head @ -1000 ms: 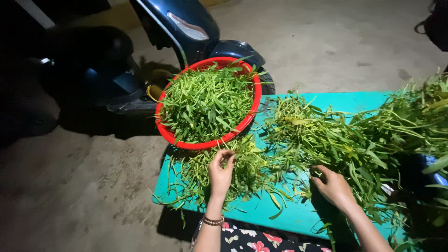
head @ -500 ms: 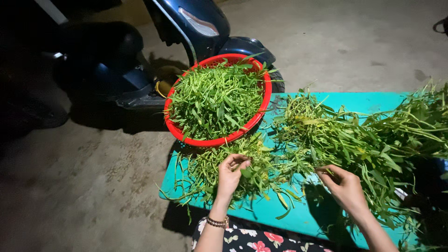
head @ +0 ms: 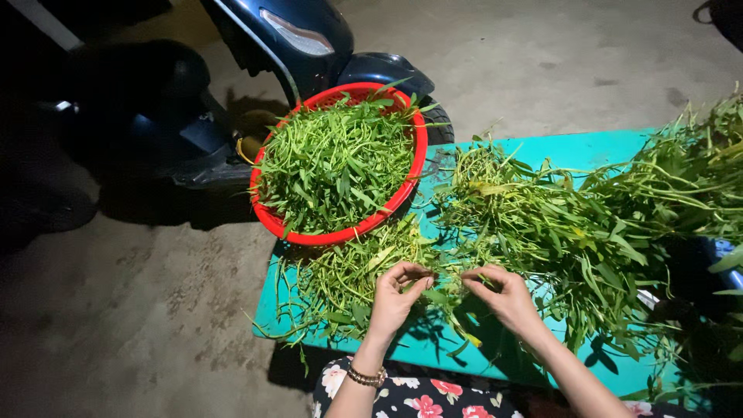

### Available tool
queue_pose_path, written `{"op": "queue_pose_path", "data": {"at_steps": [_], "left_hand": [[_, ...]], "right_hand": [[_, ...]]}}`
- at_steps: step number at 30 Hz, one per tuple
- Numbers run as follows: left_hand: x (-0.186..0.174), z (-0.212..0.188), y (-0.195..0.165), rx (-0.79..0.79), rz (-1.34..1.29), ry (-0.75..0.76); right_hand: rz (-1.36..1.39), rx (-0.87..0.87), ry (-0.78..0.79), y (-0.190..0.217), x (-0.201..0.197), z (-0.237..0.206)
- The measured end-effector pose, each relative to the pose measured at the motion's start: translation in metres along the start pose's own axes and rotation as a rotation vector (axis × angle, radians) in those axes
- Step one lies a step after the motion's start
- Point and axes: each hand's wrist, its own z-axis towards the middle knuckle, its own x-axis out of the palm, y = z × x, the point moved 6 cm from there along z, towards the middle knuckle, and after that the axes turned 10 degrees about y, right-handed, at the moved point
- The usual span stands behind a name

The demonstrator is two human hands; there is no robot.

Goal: The person sits at a low teal table and plucks edible leaves from water spinach stems by hand, placing the picked greens into a red plastic basket while leaving stripped stems and discarded pieces on the table. The person works steadily through the pile of vegetables throughout the clip.

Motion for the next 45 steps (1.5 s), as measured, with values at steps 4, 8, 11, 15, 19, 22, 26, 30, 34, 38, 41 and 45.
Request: {"op": "queue_pose_path", "data": {"at_steps": [4,8,11,15,19,22,26,30,34,38,41,45], "left_hand": [[0.001,0.002,0.001,0.028,-0.002,0.004],[-0.003,0.003,0.001,0.034,-0.004,-0.008],[-0.007,0.004,-0.002,0.055,0.074,-0.053],[-0.010,0.001,-0.021,0.115,0.339,-0.147],[-0.020,-0.005,-0.045,0.134,0.620,-0.260],[-0.024,-0.004,-0.052,0.077,0.740,-0.309],[-0.023,-0.002,-0.069,0.137,1.067,-0.416],[-0.012,-0.010,-0.090,0.263,1.236,-0.488],[0.021,-0.017,-0.107,0.411,1.225,-0.437],[0.069,-0.023,-0.114,0.551,0.996,-0.159],[0.097,-0.021,-0.109,0.539,0.991,0.007],[0.108,-0.014,-0.101,0.488,1.032,0.093]], "right_hand": [[0.034,0.010,0.035,-0.001,0.002,0.002],[-0.010,0.001,0.045,-0.001,0.004,0.001],[0.006,0.013,-0.004,-0.002,0.002,-0.002],[0.338,0.220,-0.178,-0.021,-0.016,-0.008],[0.750,0.296,-0.234,-0.033,-0.051,-0.013],[1.045,0.040,-0.106,-0.024,-0.083,-0.024],[1.153,-0.068,-0.098,-0.024,-0.111,-0.043],[1.065,0.017,-0.106,-0.030,-0.109,-0.046],[0.832,0.244,-0.134,-0.035,-0.096,-0.043],[0.653,0.329,-0.035,-0.026,-0.073,-0.044],[0.557,0.378,0.007,-0.022,-0.055,-0.047],[0.599,0.389,0.030,-0.020,-0.039,-0.049]]}}
